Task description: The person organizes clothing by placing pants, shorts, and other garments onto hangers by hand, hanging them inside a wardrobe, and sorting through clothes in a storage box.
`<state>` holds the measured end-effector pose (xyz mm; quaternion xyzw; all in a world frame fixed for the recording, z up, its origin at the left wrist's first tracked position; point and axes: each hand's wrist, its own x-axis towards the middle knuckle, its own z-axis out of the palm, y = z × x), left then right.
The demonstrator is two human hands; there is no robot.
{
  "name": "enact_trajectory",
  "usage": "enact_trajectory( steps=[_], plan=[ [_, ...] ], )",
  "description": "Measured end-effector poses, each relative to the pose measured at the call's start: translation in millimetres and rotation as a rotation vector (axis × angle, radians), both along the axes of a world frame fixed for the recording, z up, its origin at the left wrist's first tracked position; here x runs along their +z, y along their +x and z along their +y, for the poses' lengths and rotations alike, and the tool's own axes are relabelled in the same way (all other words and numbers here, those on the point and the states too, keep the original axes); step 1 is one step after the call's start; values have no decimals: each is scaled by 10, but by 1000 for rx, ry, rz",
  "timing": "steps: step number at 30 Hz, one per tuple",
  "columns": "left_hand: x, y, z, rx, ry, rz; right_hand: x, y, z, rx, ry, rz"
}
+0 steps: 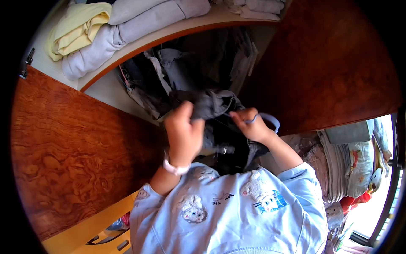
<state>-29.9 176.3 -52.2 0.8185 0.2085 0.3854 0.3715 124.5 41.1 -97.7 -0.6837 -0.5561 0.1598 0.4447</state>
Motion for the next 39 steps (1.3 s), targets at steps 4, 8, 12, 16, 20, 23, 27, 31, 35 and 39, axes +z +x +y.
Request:
enact_trajectory(
  steps=[4, 8, 12, 16, 20, 23, 27, 31, 35, 39],
  plan=[
    [115, -349, -11, -319, 203, 765, 350, 175, -66, 29, 109, 46],
    [400, -342, 158, 65, 560, 214, 513, 225, -19, 179, 134, 72],
    [206, -11, 387, -382, 702, 415, 661, 164, 103, 363, -67, 0],
    [194, -138, 661, -299, 350, 306, 418, 443, -47, 373, -45, -186],
    [200, -303, 811, -209, 75, 113, -43, 771, -382, 321, -93, -77],
    [152, -441, 863, -217, -98, 126, -221, 743, -520, 198, -27, -126],
    [73, -756, 934, -154, -566, -23, -755, 883, -736, -184, -90, -195],
    [-63, -1038, 873, -114, -670, 25, -1050, 711, -564, -197, -117, 271],
    [-99, -1126, 702, -85, -792, 6, -1243, 459, 131, 37, 161, 472],
    [20, -1268, 526, -43, -855, -83, -1663, 466, 314, 84, 139, 523]
  ],
)
